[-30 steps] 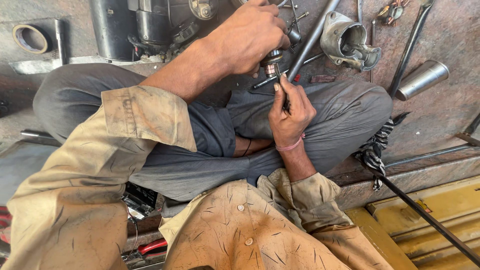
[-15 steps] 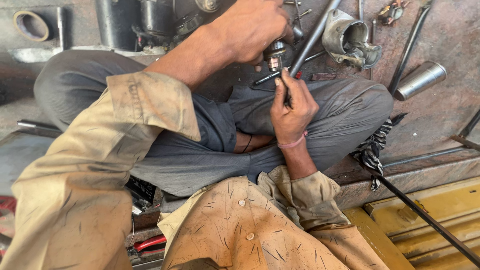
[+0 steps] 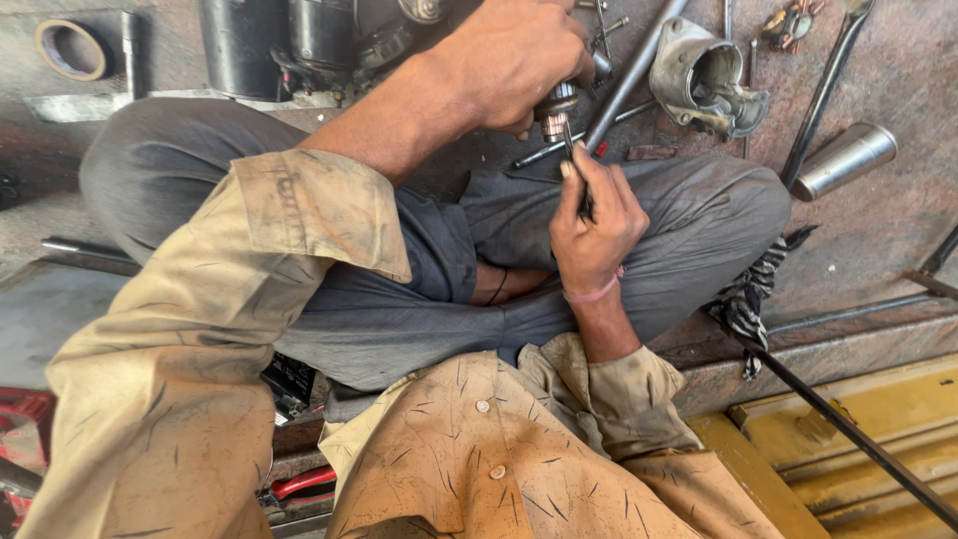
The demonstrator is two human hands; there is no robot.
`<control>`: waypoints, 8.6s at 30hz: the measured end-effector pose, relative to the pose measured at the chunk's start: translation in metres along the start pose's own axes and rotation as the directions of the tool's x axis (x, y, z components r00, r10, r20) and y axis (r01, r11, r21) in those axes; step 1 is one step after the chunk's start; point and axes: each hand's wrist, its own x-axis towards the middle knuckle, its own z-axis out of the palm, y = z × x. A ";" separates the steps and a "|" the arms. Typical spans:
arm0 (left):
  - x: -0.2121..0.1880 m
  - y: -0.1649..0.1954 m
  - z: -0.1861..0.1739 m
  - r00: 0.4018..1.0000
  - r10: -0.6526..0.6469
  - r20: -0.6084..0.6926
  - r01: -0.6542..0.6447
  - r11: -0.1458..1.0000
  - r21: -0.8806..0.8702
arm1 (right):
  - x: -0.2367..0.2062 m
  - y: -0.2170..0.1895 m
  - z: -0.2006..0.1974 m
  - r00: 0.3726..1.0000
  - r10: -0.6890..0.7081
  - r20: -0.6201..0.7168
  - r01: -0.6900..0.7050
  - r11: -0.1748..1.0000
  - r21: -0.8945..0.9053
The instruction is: The person sits cross-legged on the ground repairing a starter motor. They hold the armature assembly, use a screwdriver to work on the commutator and brush area, and handle small metal components and parts laid out on the ground around them.
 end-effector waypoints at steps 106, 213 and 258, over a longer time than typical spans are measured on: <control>0.008 -0.004 0.040 0.999 -0.022 0.037 0.019 0.998 0.059 | -0.012 0.021 0.001 0.993 0.120 -0.001 -0.118 0.978 0.170; 0.002 -0.005 0.036 0.999 0.041 -0.017 -0.043 0.993 -0.109 | -0.008 0.007 0.007 0.993 -0.093 -0.073 0.090 0.995 -0.044; 0.007 0.002 0.029 0.999 -0.026 -0.021 0.025 0.997 -0.079 | 0.008 -0.002 0.002 0.987 0.150 -0.062 -0.137 0.976 0.168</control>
